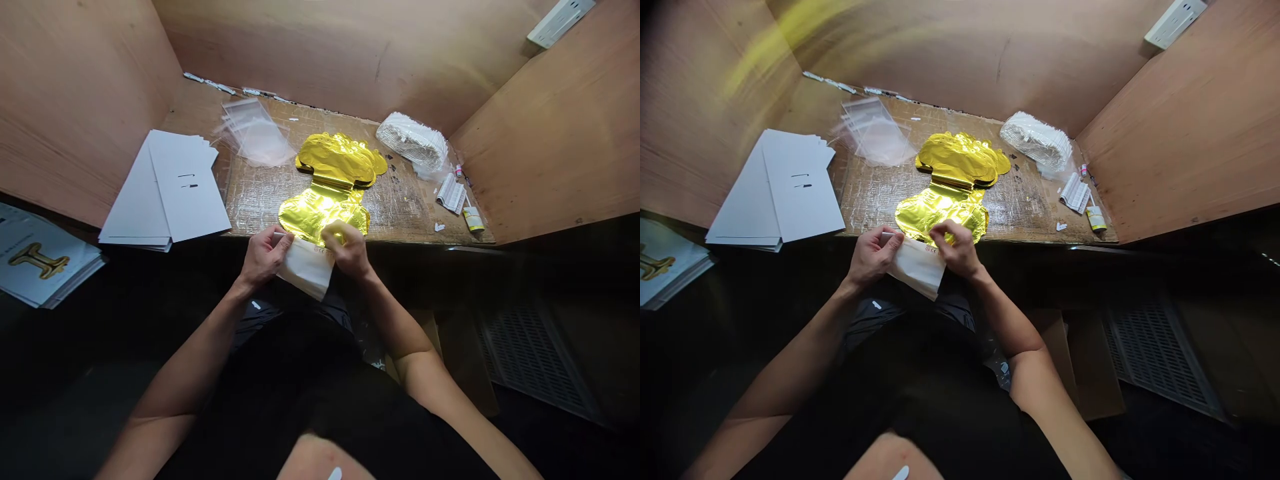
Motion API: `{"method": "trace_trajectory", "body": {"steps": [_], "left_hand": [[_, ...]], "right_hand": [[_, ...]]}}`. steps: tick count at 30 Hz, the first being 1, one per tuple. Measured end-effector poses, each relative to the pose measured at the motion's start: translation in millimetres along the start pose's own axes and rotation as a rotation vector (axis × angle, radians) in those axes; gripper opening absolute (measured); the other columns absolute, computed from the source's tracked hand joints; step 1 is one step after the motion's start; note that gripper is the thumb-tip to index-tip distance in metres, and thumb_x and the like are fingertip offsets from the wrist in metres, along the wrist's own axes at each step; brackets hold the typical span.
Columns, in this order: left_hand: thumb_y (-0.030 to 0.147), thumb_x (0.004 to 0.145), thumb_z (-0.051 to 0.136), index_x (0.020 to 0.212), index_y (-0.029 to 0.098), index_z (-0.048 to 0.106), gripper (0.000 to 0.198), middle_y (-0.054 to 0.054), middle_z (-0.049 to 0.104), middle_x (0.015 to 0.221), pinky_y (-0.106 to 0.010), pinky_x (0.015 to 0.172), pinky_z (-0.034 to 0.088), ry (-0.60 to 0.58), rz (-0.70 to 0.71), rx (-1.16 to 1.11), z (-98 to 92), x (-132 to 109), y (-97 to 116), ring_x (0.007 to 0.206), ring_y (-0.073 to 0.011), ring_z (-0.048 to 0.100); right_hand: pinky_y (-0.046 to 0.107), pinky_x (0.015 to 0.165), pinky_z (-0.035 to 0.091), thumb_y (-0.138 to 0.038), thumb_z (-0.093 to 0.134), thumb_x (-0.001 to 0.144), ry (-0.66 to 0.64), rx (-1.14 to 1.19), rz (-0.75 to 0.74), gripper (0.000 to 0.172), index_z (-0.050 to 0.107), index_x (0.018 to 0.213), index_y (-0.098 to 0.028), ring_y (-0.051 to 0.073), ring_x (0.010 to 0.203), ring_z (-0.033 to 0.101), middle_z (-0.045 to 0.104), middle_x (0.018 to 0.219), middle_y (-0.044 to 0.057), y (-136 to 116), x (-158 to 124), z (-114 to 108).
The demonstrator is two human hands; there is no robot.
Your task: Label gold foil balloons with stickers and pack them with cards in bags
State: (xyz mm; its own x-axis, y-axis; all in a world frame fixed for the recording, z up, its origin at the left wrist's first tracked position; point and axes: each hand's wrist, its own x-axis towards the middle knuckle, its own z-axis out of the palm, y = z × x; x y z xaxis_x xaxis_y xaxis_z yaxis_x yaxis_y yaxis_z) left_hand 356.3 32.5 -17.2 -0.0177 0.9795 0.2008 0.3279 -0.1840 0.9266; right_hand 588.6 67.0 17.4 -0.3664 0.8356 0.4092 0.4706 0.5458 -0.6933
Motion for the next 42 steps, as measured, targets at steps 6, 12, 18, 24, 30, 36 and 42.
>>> {"method": "trace_trajectory", "body": {"steps": [6, 12, 18, 24, 30, 36, 42], "left_hand": [[0.031, 0.105, 0.057, 0.093, 0.021, 0.068, 0.019, -0.011, 0.066, 0.154, -0.053, 0.119, 0.042, -0.323, 0.351, 0.430, 6.7, 8.9, -31.6, 0.151, -0.0338, 0.055], [0.029, 0.107, 0.056, 0.092, 0.021, 0.066, 0.019, -0.008, 0.067, 0.154, -0.051, 0.114, 0.042, -0.318, 0.382, 0.489, 10.1, 7.0, -40.2, 0.150, -0.0298, 0.057], [0.029, 0.108, 0.056, 0.092, 0.021, 0.067, 0.022, -0.010, 0.063, 0.158, -0.051, 0.111, 0.045, -0.299, 0.423, 0.520, 6.9, 4.1, -30.4, 0.153, -0.0319, 0.053], [0.028, 0.110, 0.051, 0.103, 0.019, 0.073, 0.025, -0.014, 0.062, 0.159, -0.051, 0.120, 0.045, -0.365, 0.505, 0.417, 25.8, 1.5, -26.8, 0.153, -0.0311, 0.054], [0.045, 0.104, 0.060, 0.102, 0.018, 0.074, 0.031, -0.013, 0.081, 0.118, -0.037, 0.086, 0.060, -0.264, 0.158, 0.026, 15.8, 7.8, -19.6, 0.104, -0.0267, 0.078], [0.064, 0.091, 0.076, 0.095, 0.017, 0.069, 0.048, -0.003, 0.068, 0.072, -0.022, 0.049, 0.040, 0.006, -0.121, -0.221, -11.3, 8.3, -7.5, 0.056, -0.0139, 0.056], [0.062, 0.088, 0.080, 0.098, 0.016, 0.070, 0.048, -0.005, 0.071, 0.074, -0.022, 0.049, 0.042, 0.008, -0.179, -0.280, -10.4, 8.3, -3.2, 0.056, -0.0136, 0.057]], "right_hand": [[0.035, 0.086, 0.045, -0.034, 0.071, 0.100, -0.357, -0.388, 0.369, 0.022, 0.075, 0.086, -0.017, 0.021, 0.082, 0.067, 0.077, 0.087, 0.007, 17.8, 34.5, 12.7], [0.043, 0.097, 0.037, -0.039, 0.061, 0.108, -0.320, -0.793, 0.337, 0.029, 0.074, 0.097, -0.015, 0.028, 0.096, 0.067, 0.077, 0.099, 0.014, 20.7, 31.0, 0.1], [0.034, 0.090, 0.037, -0.037, 0.060, 0.108, -0.511, -0.422, 0.054, 0.026, 0.068, 0.093, -0.017, 0.021, 0.097, 0.059, 0.072, 0.100, 0.008, 42.4, 28.7, -4.3], [0.029, 0.072, 0.036, -0.034, 0.056, 0.104, -0.510, -0.188, 0.138, 0.034, 0.061, 0.076, -0.017, 0.014, 0.073, 0.048, 0.058, 0.074, 0.000, 57.8, 61.4, -18.3], [0.038, 0.084, 0.047, -0.027, 0.059, 0.104, 0.109, -0.709, 0.498, 0.023, 0.071, 0.093, -0.011, 0.023, 0.089, 0.059, 0.069, 0.095, 0.015, 83.0, 125.1, -108.8], [0.036, 0.085, 0.056, -0.046, 0.058, 0.109, -0.298, -0.148, 0.142, 0.037, 0.078, 0.119, -0.016, 0.022, 0.088, 0.070, 0.078, 0.103, 0.012, 26.1, 60.3, -63.6], [0.031, 0.086, 0.057, -0.039, 0.058, 0.110, -0.218, -0.024, -0.126, 0.028, 0.078, 0.108, -0.019, 0.019, 0.090, 0.073, 0.079, 0.102, 0.010, 6.3, 1.4, -5.5]]}}
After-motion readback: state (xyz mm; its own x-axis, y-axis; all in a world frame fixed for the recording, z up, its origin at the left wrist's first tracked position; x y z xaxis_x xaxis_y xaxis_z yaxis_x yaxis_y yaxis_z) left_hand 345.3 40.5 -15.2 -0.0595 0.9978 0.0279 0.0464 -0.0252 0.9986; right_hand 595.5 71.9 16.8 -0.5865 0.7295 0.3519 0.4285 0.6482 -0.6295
